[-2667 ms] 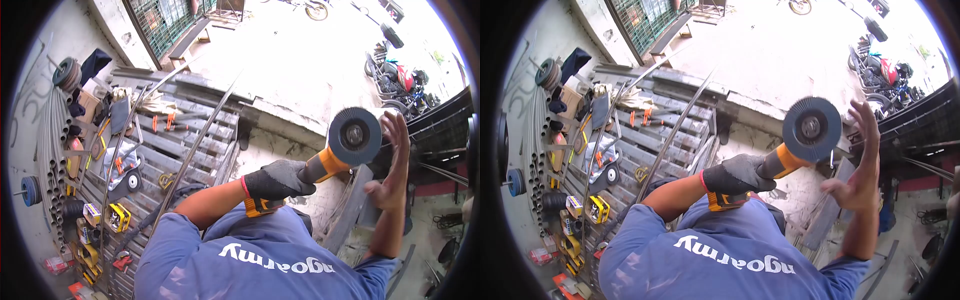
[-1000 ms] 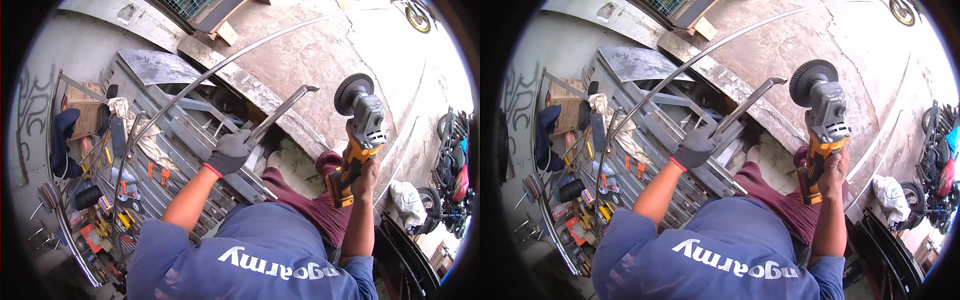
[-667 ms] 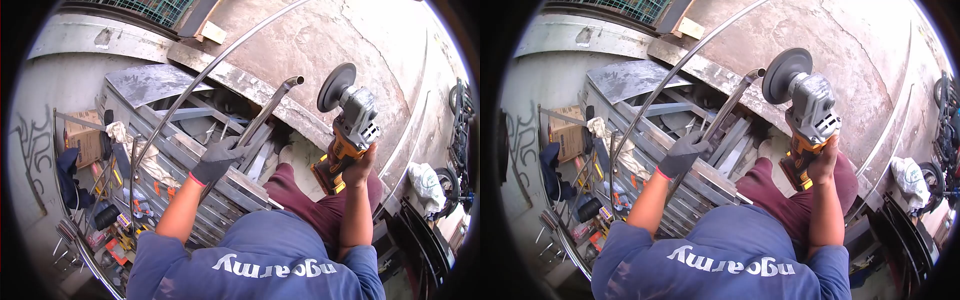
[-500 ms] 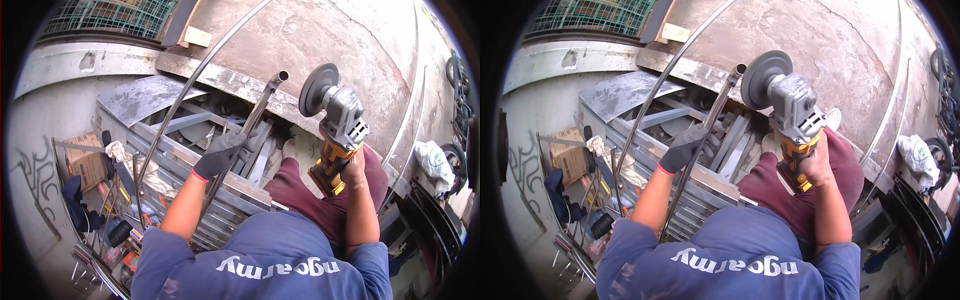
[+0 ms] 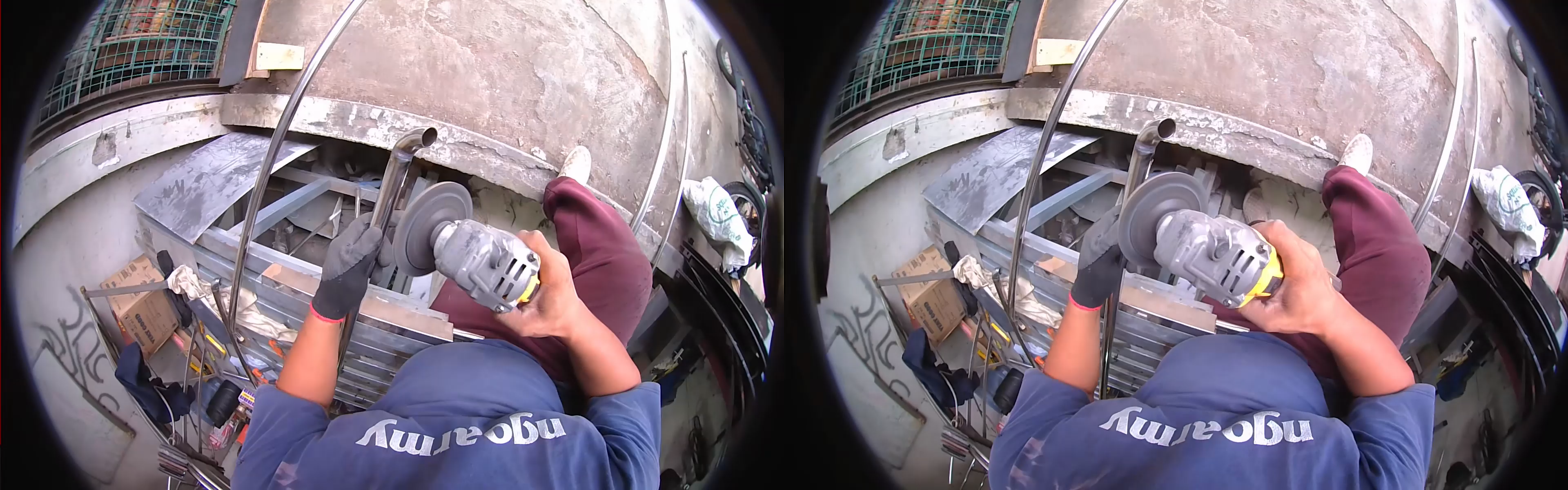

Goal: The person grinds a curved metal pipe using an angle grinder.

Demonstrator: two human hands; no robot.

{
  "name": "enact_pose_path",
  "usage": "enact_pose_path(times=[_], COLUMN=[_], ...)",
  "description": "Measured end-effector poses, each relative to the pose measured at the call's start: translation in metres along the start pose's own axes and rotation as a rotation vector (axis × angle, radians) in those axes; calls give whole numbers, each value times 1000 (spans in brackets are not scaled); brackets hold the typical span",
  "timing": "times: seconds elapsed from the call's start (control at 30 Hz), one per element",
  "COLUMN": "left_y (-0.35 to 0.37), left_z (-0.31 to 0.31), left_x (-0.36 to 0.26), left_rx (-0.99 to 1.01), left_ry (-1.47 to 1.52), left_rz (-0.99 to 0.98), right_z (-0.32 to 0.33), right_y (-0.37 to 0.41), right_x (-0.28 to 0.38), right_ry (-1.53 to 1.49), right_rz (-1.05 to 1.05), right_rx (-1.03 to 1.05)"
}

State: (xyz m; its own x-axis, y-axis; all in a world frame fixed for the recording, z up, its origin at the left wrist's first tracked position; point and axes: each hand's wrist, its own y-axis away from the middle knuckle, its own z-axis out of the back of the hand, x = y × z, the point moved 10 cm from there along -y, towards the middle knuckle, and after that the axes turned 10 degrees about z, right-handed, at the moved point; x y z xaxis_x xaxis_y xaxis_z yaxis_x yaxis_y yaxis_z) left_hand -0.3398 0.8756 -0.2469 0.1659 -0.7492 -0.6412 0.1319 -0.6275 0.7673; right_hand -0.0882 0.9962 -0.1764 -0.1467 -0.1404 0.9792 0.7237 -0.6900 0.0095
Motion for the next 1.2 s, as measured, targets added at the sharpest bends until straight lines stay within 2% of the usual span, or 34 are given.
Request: enact_pose_path(times=[0.13, 0.23, 0.33, 0.43, 0.5, 0.63, 0.77, 0.9, 0.97, 1.0, 1.07, 1.13, 1.2], left_y=[8, 10, 13, 14, 16, 17, 24, 38, 34, 34, 35, 40, 43], left_z=[2, -5, -8, -2, -5, -5, -18, -32, -21, -10, 4, 12, 18], left_x=[-5, 14, 20, 30, 28, 30, 16, -14, -9, 1, 16, 10, 8], left_rx=[-4, 98, 132, 24, 14, 1, -123, -258, -295, -298, -323, -364, -381], left_ry=[-137, 33, 10, -38, -50, -16, -427, -738, -674, -552, -519, -715, -747], left_rz=[-57, 105, 171, 220, 166, -10, -277, -679, -527, -283, -122, -281, -347], right_z=[-9, -14, -17, -19, -21, -20, -20, -19, -21, -22, -22, -25, -32], right_y=[-1, 0, 2, 2, 3, -1, 0, -2, -2, -4, -9, -12, -14], right_x=[-9, -13, -14, -14, -13, -19, -29, -25, -27, -28, -31, -32, -34], right_ry=[3, 5, 14, 13, 39, 46, 25, 40, 37, 29, 15, 60, 72], right_rz=[-8, -4, -51, -64, -15, -69, -142, -100, -97, -90, -80, -52, -40], right_rx=[18, 21, 48, 38, 14, -1, -17, -10, 1, 10, 25, 40, 63])
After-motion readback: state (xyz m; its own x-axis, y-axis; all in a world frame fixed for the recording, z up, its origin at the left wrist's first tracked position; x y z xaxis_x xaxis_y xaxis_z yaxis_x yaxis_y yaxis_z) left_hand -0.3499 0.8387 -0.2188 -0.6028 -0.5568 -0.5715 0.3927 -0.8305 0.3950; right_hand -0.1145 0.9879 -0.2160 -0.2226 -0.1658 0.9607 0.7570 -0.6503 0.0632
